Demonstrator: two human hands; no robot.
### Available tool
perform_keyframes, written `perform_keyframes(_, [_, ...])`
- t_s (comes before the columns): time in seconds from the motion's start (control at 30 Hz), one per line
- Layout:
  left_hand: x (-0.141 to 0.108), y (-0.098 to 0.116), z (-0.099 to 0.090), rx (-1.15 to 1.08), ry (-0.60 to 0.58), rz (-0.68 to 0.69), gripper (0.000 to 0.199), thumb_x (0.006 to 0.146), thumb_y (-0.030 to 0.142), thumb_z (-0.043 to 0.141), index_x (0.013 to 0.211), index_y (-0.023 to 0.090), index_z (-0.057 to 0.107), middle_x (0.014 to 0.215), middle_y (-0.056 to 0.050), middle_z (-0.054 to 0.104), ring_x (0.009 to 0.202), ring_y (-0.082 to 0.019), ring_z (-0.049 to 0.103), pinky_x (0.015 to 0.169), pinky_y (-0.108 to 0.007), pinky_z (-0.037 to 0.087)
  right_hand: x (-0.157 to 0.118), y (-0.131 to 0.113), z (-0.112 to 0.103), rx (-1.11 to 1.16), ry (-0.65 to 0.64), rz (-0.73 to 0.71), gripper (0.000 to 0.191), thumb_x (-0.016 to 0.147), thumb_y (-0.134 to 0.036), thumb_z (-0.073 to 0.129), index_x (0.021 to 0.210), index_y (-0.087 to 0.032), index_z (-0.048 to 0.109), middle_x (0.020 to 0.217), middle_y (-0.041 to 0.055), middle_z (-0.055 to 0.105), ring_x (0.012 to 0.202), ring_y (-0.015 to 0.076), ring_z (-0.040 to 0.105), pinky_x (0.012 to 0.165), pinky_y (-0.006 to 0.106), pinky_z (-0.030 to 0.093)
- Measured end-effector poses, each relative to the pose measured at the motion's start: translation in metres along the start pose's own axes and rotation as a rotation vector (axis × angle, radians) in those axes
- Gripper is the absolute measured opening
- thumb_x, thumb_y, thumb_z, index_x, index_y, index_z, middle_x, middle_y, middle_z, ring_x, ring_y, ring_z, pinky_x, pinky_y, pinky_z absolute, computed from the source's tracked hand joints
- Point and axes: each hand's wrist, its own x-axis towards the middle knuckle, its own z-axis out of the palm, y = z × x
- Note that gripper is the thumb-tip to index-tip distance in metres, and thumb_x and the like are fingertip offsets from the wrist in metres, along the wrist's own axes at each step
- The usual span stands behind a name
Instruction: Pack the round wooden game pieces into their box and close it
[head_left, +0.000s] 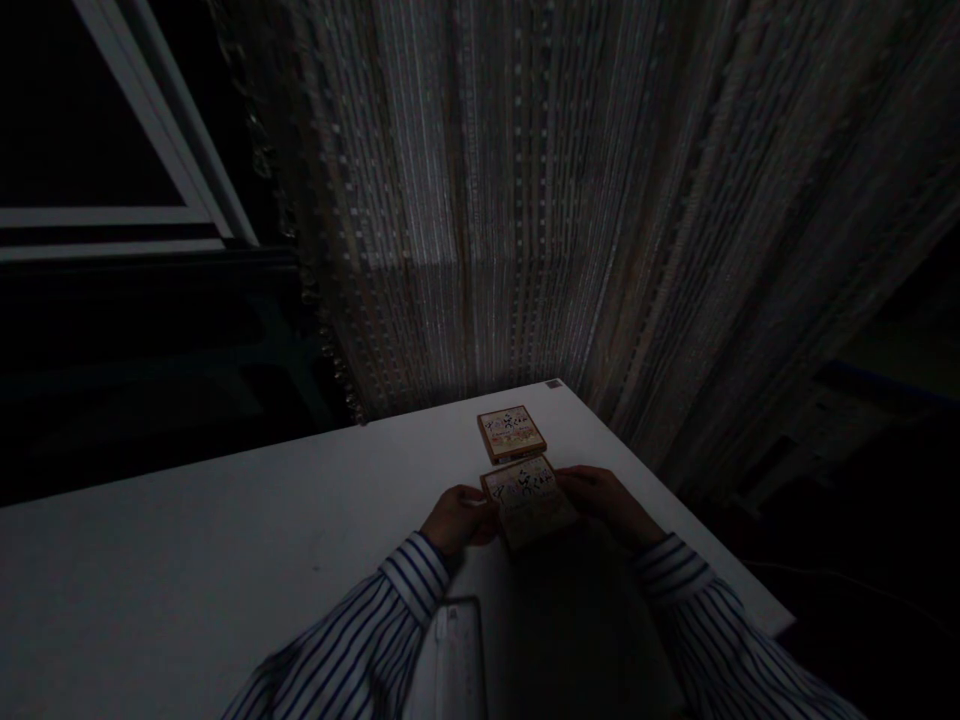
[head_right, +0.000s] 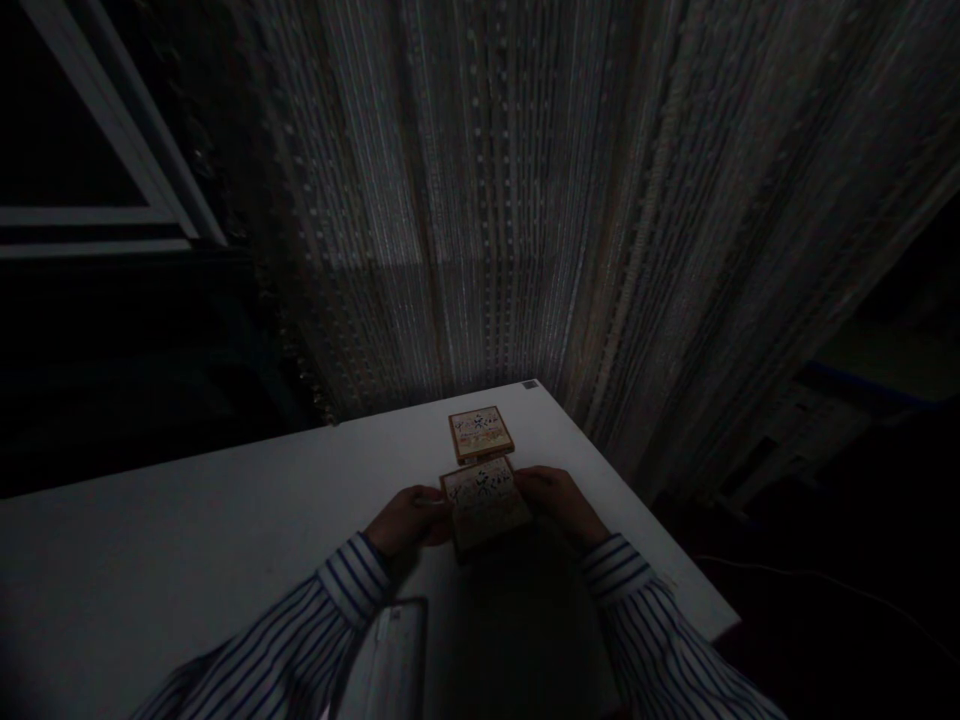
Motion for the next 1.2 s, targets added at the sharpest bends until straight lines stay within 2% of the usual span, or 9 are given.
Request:
perform_keyframes(0.27, [0.009,-0.008,0.005,0.033,-0.041,0.041,0.037,0.049,0.03,0.077,0.062,0.014,0.046,0.042,0.003,0.052,0.039,-0.011,0.051,0.041,-0.023,0.04,-0.003,0.002,-0.009,-0.066,-0.026,-0.013,0.039,0.066,-0.041,0.064,0.092,-0.011,0.067,0.088,0.0092,0.069,0.083,0.0241,0.062,0.077,0.037,0.047])
perform_keyframes(0.43, [0.013,-0.011,0.009,0.051,-0.083,0.054,0.036,0.049,0.033,0.076,0.055,0.013,0.047,0.04,0.003,0.049,0.037,-0.01,0.049,0.039,-0.022,0.037,0.0,0.01,-0.016,-0.109,0.015,0.018,0.036,0.065,-0.04,0.065,0.087,-0.012,0.068,0.087,0.0089,0.069,0.081,0.0235,0.063,0.075,0.036,0.048])
perform_keyframes(0.6, [0.018,-0.014,0.013,0.071,-0.092,0.059,0.036,0.049,0.032,0.076,0.055,0.014,0.046,0.039,0.003,0.048,0.036,-0.009,0.047,0.039,-0.021,0.035,0.002,0.015,-0.021,-0.122,0.015,0.041,0.04,0.064,-0.041,0.065,0.089,-0.011,0.067,0.088,0.0099,0.069,0.08,0.0237,0.063,0.075,0.037,0.048])
perform_keyframes(0.93, [0.025,-0.021,0.02,0.101,-0.095,0.068,0.035,0.05,0.034,0.075,0.055,0.015,0.046,0.04,0.004,0.048,0.037,-0.008,0.046,0.04,-0.021,0.035,0.002,0.018,-0.026,-0.135,0.025,0.051,0.033,0.066,-0.039,0.064,0.087,-0.014,0.067,0.086,0.0076,0.069,0.079,0.0231,0.063,0.071,0.035,0.048])
perform_keyframes(1.2, [0.026,-0.018,0.022,0.142,-0.106,0.075,0.033,0.051,0.033,0.074,0.052,0.015,0.046,0.038,0.004,0.046,0.036,-0.008,0.044,0.039,-0.02,0.033,0.006,0.021,-0.029,-0.199,0.071,0.059,0.034,0.066,-0.038,0.064,0.088,-0.013,0.068,0.083,0.0069,0.07,0.076,0.0226,0.063,0.068,0.034,0.049])
